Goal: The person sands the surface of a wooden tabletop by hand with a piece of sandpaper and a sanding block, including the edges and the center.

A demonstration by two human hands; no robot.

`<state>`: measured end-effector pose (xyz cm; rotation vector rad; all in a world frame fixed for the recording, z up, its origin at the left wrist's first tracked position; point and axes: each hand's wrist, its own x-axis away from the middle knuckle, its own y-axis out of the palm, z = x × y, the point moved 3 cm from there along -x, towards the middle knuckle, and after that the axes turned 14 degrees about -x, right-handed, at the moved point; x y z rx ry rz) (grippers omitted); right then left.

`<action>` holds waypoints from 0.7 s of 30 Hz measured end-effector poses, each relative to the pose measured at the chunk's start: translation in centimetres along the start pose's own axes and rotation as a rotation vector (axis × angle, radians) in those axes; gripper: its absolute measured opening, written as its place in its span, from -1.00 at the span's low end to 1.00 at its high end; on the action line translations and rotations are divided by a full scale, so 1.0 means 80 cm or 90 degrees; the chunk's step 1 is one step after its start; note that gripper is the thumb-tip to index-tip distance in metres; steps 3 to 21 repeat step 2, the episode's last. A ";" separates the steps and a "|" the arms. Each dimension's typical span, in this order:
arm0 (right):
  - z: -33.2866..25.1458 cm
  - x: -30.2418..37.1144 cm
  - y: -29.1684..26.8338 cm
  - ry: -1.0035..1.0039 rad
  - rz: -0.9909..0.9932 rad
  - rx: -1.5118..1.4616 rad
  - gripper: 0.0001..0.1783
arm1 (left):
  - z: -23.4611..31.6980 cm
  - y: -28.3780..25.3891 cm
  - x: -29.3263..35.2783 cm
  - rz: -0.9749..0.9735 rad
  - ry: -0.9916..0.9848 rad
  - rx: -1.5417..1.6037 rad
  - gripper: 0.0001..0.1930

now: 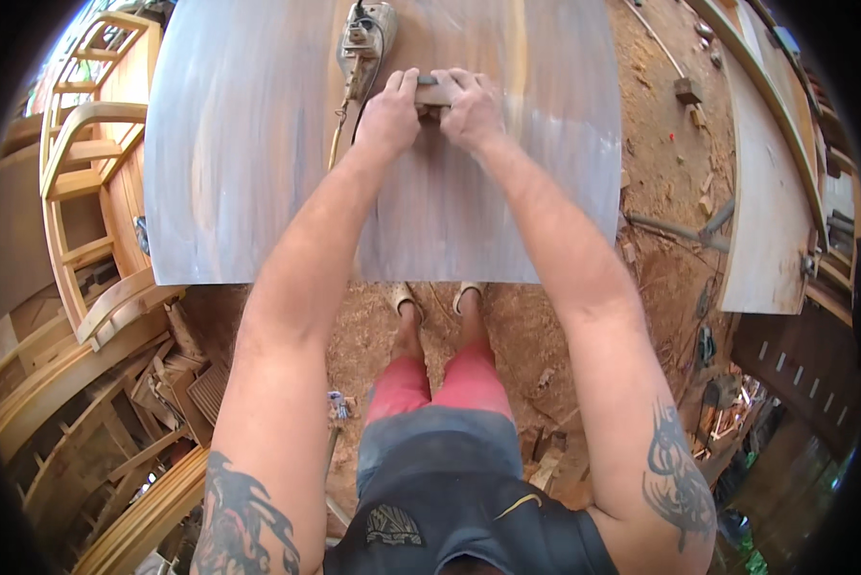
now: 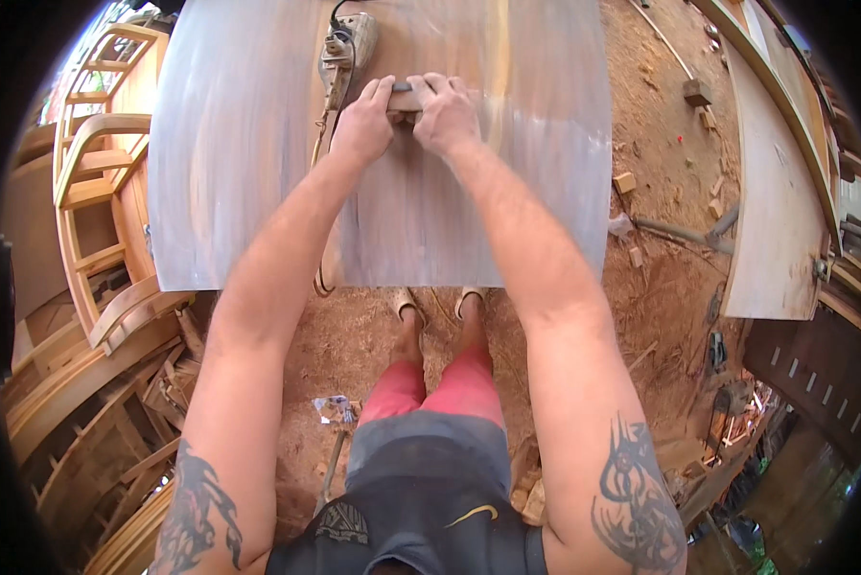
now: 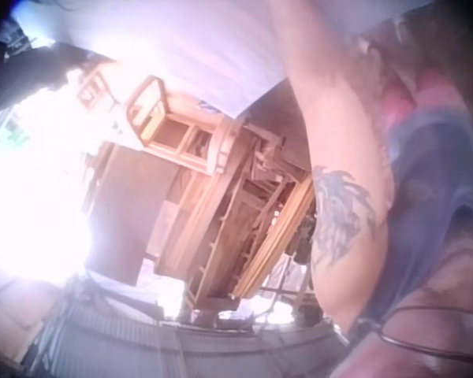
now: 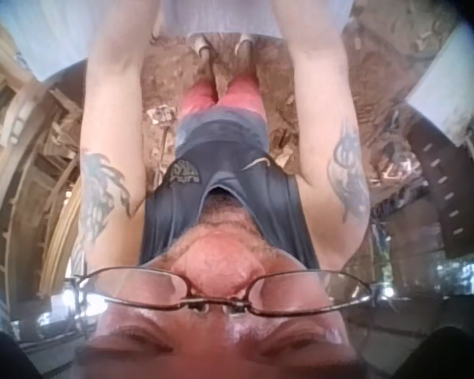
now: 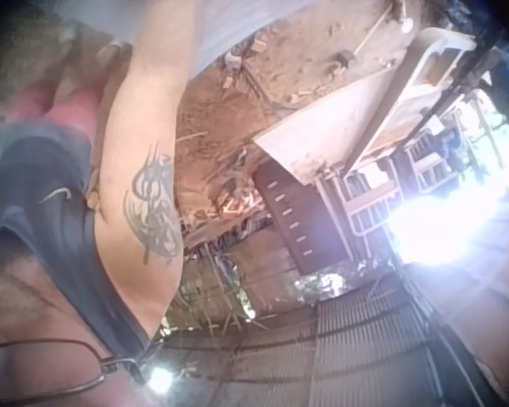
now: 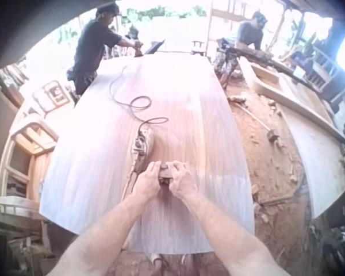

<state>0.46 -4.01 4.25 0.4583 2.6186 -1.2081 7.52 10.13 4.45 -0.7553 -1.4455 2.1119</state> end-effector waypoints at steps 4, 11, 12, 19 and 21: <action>0.006 0.017 -0.003 -0.020 0.015 0.003 -0.30 | 0.014 0.005 0.011 -0.005 -0.004 0.002 -0.40; 0.006 0.017 -0.003 -0.020 0.015 0.003 -0.30 | 0.014 0.005 0.011 -0.005 -0.004 0.002 -0.40; 0.006 0.017 -0.003 -0.020 0.015 0.003 -0.30 | 0.014 0.005 0.011 -0.005 -0.004 0.002 -0.40; 0.006 0.017 -0.003 -0.020 0.015 0.003 -0.30 | 0.014 0.005 0.011 -0.005 -0.004 0.002 -0.40; 0.006 0.017 -0.003 -0.020 0.015 0.003 -0.30 | 0.014 0.005 0.011 -0.005 -0.004 0.002 -0.40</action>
